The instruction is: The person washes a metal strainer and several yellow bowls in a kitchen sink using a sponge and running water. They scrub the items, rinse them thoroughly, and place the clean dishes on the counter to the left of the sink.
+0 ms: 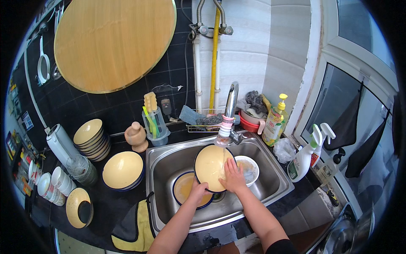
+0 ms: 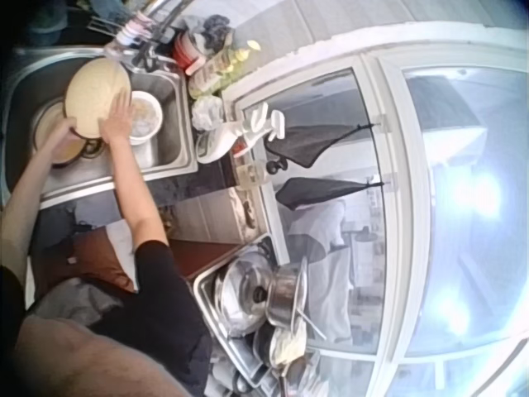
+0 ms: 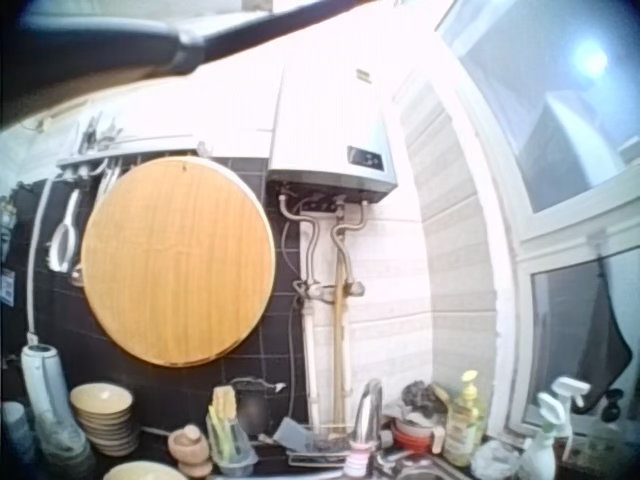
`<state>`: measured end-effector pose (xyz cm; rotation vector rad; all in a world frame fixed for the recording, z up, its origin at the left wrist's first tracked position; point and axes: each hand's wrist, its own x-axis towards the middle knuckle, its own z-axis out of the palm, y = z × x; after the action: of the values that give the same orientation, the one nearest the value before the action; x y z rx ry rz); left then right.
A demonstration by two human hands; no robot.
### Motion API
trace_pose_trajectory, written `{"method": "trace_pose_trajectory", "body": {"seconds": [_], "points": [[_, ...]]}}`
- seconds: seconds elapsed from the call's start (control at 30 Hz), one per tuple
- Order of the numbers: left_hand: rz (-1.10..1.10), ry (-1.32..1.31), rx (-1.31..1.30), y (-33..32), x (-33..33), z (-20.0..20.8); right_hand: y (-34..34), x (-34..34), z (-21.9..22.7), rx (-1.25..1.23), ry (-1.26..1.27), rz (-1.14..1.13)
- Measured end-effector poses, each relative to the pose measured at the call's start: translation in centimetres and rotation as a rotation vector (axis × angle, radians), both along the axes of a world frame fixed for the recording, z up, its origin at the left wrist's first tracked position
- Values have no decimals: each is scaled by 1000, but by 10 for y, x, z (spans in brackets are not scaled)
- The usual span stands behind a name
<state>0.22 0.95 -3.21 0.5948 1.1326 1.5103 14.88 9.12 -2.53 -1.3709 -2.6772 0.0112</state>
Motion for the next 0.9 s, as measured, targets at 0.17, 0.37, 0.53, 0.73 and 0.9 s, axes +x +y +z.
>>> {"method": "trace_pose_trajectory", "body": {"seconds": [0.17, 0.37, 0.53, 0.73, 0.9], "points": [[31, 68, 55, 0, 6, 2, -5, -12, 0, 71, 157, -96], [125, -42, 74, 0, 7, 2, -7, -11, 12, -71, 155, -48], [42, -171, -15, -2, -3, -2, 6, 7, 28, 47, 722, -134], [168, -13, -110, 5, -12, -21, 5, 5, 21, -321, 1254, -90], [602, 1285, -101, 1, -5, -12, -1, -3, 15, -183, 1221, -93]]}}
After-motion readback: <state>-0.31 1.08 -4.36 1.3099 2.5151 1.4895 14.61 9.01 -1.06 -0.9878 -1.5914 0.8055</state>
